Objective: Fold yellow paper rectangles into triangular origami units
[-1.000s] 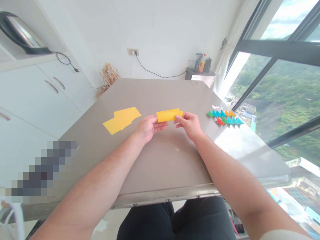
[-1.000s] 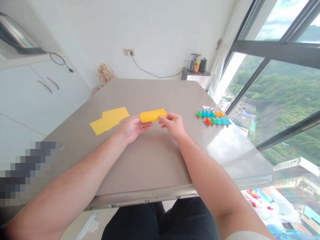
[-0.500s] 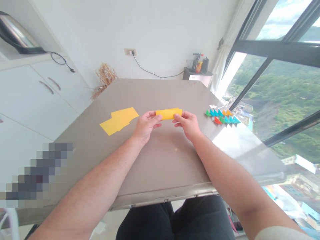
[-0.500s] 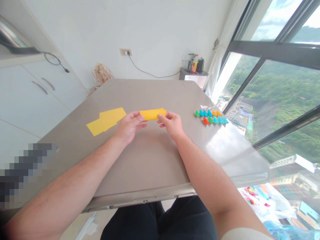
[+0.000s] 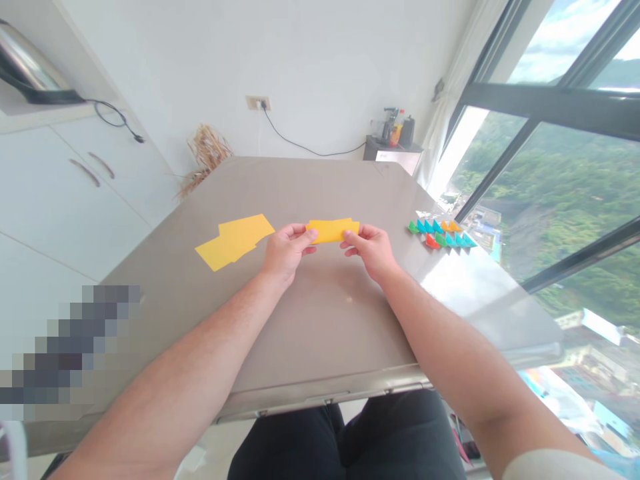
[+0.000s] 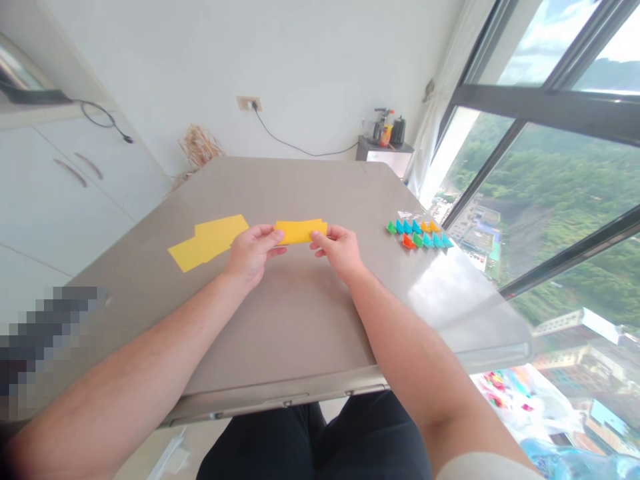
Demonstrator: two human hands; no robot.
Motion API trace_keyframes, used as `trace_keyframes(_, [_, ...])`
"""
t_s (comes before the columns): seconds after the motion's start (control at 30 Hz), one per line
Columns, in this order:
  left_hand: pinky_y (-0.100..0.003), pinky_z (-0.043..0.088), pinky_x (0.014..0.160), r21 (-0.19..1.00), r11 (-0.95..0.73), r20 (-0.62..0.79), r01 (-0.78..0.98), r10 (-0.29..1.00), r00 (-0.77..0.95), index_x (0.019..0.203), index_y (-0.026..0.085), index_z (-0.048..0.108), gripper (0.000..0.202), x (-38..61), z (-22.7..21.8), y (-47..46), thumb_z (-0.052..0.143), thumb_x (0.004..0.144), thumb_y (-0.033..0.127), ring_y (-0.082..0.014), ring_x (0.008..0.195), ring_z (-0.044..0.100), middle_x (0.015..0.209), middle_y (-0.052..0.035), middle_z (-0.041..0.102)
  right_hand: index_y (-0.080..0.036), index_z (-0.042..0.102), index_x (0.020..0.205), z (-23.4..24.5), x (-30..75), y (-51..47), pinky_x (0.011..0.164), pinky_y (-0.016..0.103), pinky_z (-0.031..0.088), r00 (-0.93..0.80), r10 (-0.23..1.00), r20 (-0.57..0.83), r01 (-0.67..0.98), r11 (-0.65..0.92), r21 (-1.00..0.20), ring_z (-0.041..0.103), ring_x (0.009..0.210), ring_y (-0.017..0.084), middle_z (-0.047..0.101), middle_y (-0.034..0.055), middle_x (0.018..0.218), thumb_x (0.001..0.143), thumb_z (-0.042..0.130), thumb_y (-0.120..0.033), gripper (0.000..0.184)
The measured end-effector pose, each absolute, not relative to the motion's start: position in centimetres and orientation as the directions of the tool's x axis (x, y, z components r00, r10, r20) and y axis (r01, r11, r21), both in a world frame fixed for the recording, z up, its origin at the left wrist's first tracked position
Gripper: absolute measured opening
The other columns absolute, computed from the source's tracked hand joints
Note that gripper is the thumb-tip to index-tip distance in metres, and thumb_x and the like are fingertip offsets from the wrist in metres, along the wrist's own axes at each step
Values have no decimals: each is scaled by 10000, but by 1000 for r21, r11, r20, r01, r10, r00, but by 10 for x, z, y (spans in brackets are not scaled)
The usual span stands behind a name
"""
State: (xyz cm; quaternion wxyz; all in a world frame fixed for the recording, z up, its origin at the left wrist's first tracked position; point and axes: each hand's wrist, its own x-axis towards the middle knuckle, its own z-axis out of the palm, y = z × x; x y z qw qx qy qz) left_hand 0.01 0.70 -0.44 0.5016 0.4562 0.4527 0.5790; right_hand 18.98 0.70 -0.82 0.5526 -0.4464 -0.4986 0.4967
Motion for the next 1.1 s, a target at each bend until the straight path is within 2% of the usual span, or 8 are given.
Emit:
trace_keyframes(0.63, [-364,604,768,983,-150,135,-108,982,-134,870,185,738,277,2,-9,8,844,708,383,-235,926,710,928,-67,753,-194,735,792,-8,189,5,622,280,539,17,995,101,-98,102,-990,666,717,160,697,28,750,701,818,-420,257])
trace_keyframes(1.1, [-377,588,794,986,-119,98,-119,980,-174,854,173,746,227,4,-4,7,825,685,302,-233,900,714,907,-69,760,-200,720,738,-11,190,6,627,291,549,27,994,108,-20,108,-994,655,703,163,702,31,716,712,804,-377,197])
